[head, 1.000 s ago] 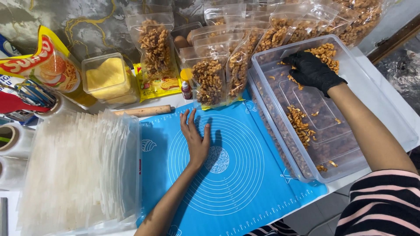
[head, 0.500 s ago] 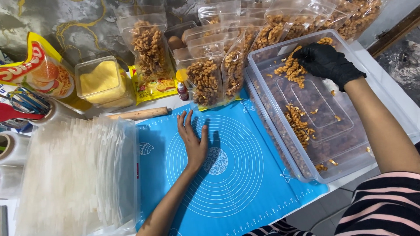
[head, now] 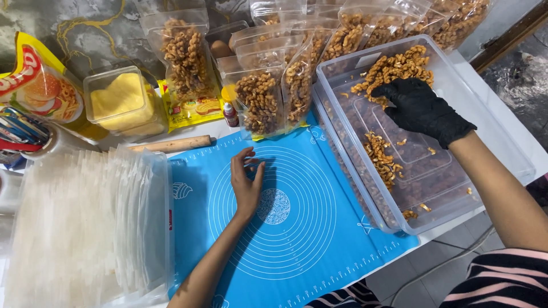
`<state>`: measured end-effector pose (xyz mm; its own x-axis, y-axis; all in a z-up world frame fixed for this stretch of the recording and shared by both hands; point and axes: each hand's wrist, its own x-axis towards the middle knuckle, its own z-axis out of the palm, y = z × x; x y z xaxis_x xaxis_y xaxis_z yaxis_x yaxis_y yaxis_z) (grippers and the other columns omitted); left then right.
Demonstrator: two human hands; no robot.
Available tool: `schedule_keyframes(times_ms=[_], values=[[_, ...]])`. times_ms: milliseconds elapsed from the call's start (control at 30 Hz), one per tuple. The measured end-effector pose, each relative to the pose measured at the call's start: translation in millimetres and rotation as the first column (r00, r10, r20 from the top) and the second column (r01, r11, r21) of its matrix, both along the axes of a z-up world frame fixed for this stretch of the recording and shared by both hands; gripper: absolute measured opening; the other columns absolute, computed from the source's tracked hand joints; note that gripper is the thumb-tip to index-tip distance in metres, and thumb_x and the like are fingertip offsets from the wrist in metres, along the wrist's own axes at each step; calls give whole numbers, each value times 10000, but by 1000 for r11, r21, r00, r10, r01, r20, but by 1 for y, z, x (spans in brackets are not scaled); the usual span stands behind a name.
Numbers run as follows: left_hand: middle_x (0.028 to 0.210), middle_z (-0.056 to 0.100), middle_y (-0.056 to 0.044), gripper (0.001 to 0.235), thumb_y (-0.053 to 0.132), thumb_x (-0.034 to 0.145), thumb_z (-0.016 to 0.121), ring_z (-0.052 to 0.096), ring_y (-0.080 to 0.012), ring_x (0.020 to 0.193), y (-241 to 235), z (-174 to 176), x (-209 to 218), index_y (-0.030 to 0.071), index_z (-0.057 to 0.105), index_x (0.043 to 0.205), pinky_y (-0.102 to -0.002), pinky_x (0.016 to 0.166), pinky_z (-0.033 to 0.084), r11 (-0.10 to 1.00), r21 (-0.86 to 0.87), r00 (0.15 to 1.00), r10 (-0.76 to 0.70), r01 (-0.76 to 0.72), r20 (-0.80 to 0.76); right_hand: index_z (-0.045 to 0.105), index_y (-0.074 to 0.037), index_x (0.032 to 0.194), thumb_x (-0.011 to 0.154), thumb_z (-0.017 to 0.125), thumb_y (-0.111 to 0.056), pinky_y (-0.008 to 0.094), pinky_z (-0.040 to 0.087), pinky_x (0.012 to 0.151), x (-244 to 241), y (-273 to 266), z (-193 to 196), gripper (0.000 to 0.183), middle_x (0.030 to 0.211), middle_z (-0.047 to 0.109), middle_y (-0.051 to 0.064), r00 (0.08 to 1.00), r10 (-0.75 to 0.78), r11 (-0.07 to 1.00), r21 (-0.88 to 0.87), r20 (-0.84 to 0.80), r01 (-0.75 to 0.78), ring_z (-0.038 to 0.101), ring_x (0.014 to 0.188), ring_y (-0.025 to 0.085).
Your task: Packaging small snack clusters into individual plastic bags from a larger container using hands and a small plastic cup.
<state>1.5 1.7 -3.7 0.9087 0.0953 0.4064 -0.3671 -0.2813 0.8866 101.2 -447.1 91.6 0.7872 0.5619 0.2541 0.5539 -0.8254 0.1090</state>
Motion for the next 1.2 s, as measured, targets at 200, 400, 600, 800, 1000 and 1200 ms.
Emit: schedule_keyframes(times_ms=[200, 400, 600, 800, 1000, 1200], values=[[940, 692, -34, 289, 181, 1043, 597, 636, -126, 772, 1, -1, 0, 127, 571, 1325, -281, 685, 525, 996, 75, 999, -46, 44, 26, 657, -219, 1420, 973, 558, 10, 593, 380, 1199, -31, 20, 18, 511, 1473, 648, 157, 989, 128, 990, 55, 69, -132, 509, 1482, 466], [1006, 727, -61, 303, 182, 1043, 574, 671, -210, 1025, 5, -1, 10, 86, 755, 819, -372, 860, 506, 999, 1, 991, -43, 43, 125, 598, -146, 1470, 996, 642, -204, 534, 452, 1153, -112, 100, 91, 480, 1502, 578, 211, 990, 137, 979, 151, 19, -138, 555, 1377, 435], [1174, 616, -56, 228, 308, 1055, 592, 605, -260, 1091, 35, 68, 10, 155, 589, 1224, -468, 930, 437, 899, 434, 970, -52, -58, 237, 467, -160, 1549, 950, 557, -456, 550, 210, 1272, -212, 192, 101, 675, 1657, 393, 162, 999, 26, 999, 46, 26, -27, 287, 1572, 384], [1202, 616, -119, 447, 340, 896, 784, 563, -298, 1063, 96, 144, -29, 147, 623, 1265, -414, 794, 473, 255, 857, 861, 381, -447, 336, 437, -189, 1559, 977, 646, -376, 589, 204, 1252, -213, 254, 30, 647, 1694, 269, 137, 952, 283, 947, 188, -115, -259, 214, 1574, 398], [928, 533, -48, 578, -33, 657, 868, 584, -256, 867, 142, 106, -16, 138, 590, 1134, -356, 616, 524, 134, 877, 721, 634, -461, 281, 551, -324, 1487, 982, 645, -337, 549, 264, 1210, -195, 263, 16, 514, 1602, 425, 76, 957, 267, 932, 282, -115, -227, 306, 1532, 356], [789, 704, -118, 604, -195, 640, 791, 703, -262, 686, 141, 126, -20, 60, 672, 1174, -365, 568, 602, 252, 837, 751, 611, -485, 251, 562, -337, 1478, 993, 643, -284, 542, 277, 1208, -192, 261, 24, 495, 1593, 434, 60, 939, 283, 910, 364, -196, -198, 299, 1530, 352]])
